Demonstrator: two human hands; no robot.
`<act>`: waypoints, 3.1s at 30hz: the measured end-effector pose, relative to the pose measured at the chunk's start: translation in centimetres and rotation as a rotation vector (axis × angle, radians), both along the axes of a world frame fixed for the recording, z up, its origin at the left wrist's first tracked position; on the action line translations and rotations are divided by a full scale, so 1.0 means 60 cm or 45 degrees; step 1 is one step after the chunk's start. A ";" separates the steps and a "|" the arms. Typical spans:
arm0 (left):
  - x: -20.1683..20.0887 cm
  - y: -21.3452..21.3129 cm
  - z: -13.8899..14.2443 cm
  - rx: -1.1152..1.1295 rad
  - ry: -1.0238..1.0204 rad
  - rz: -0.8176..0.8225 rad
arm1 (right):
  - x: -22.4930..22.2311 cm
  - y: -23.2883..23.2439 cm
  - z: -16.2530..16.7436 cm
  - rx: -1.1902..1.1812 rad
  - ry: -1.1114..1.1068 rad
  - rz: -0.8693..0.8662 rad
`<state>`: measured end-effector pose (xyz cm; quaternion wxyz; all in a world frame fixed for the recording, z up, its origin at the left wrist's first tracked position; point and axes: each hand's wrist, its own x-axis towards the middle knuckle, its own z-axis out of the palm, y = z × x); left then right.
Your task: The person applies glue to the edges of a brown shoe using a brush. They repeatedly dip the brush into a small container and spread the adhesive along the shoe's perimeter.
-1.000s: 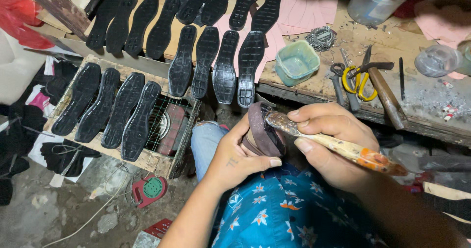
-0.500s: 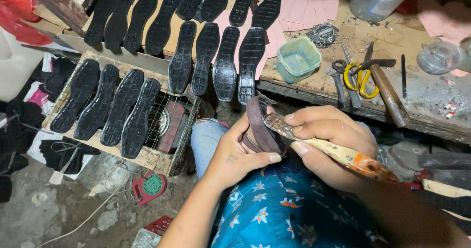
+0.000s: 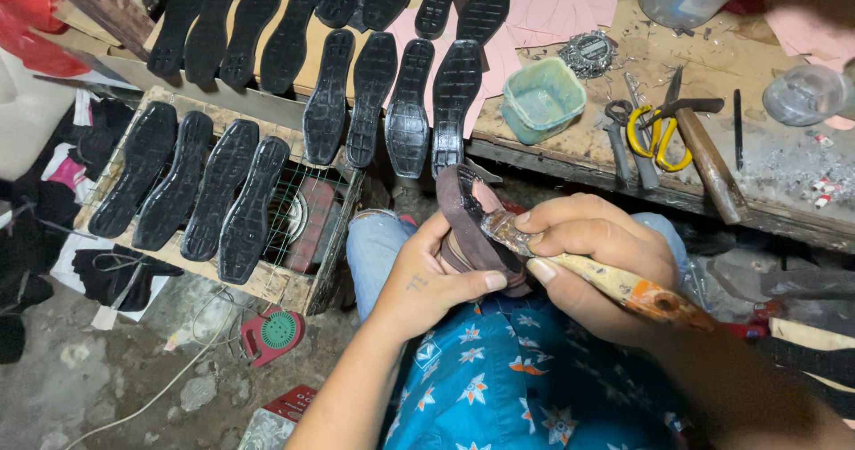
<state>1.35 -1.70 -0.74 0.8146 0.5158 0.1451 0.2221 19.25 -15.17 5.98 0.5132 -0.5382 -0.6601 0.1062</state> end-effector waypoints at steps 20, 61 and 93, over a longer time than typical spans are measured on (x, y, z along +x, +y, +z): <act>-0.003 0.007 0.001 -0.081 0.161 -0.006 | 0.007 0.006 -0.017 -0.008 0.085 0.072; 0.016 0.051 -0.055 -0.514 -0.120 0.089 | 0.013 0.073 -0.053 -0.012 0.349 -0.033; 0.033 0.064 -0.030 -0.571 -0.057 0.327 | 0.002 0.009 -0.036 -0.073 0.066 0.154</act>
